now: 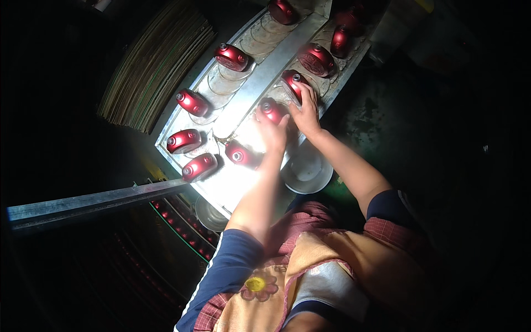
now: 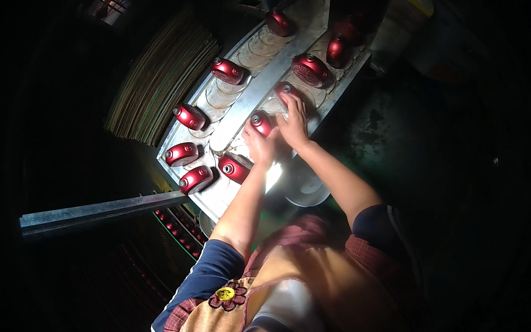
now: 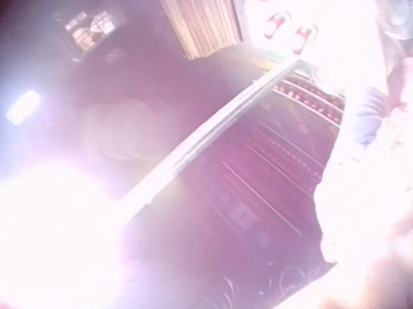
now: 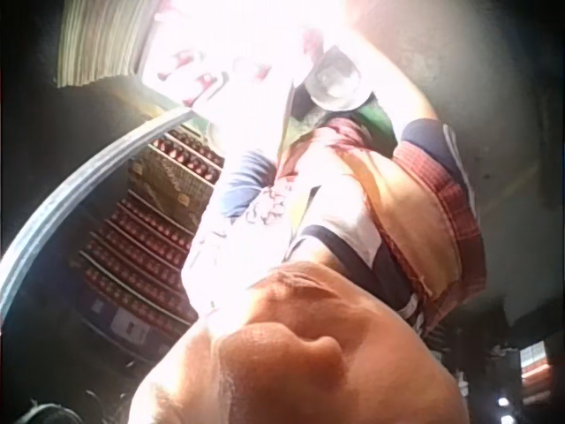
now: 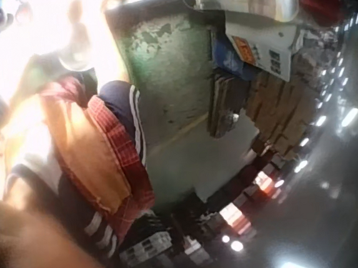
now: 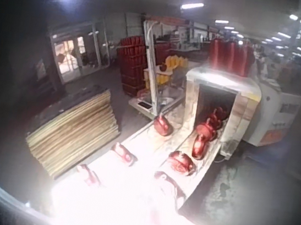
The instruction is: The person repeatedly picks up red containers from a conveyor belt and places them into a metal tray with circular indentations. The person handles the containers one at a time, moving them from the belt to the tray and occasionally adjusting their positions.
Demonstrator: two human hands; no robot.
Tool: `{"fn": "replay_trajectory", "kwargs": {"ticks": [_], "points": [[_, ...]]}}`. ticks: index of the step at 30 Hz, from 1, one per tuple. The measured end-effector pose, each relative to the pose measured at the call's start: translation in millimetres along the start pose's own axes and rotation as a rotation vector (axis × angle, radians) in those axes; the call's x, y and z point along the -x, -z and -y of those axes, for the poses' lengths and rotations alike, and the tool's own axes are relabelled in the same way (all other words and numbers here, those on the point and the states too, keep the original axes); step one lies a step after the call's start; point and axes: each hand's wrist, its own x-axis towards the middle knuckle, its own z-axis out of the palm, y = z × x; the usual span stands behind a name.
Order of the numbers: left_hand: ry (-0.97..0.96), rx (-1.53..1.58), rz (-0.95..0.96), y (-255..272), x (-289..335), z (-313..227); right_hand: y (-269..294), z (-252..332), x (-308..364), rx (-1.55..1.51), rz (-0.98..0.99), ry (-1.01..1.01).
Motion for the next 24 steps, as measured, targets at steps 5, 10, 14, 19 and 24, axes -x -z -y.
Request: {"fn": "replay_trajectory", "kwargs": {"ticks": [5, 10, 14, 19, 24], "points": [[-0.272, 0.164, 0.07, -33.1, -11.0, -15.2, -14.5, -12.7, -4.2, -0.072, 0.388, -0.265], [-0.261, 0.281, -0.053, 27.8, -9.8, -16.6, -12.5, -51.3, -39.9, 0.199, 0.477, -0.31], [-0.187, 0.041, -0.288, 114.7, 3.6, 21.0, -2.2, -84.6, -69.2, 0.185, 0.421, -0.329], [0.188, 0.137, 0.165, 138.7, 11.5, 70.2, -1.8, -122.3, -100.1, 0.156, 0.43, -0.271], [0.092, 0.318, 0.147, 92.6, -1.7, 79.8, 5.3, -121.0, -131.0, 0.27, 0.367, -0.228]]}}
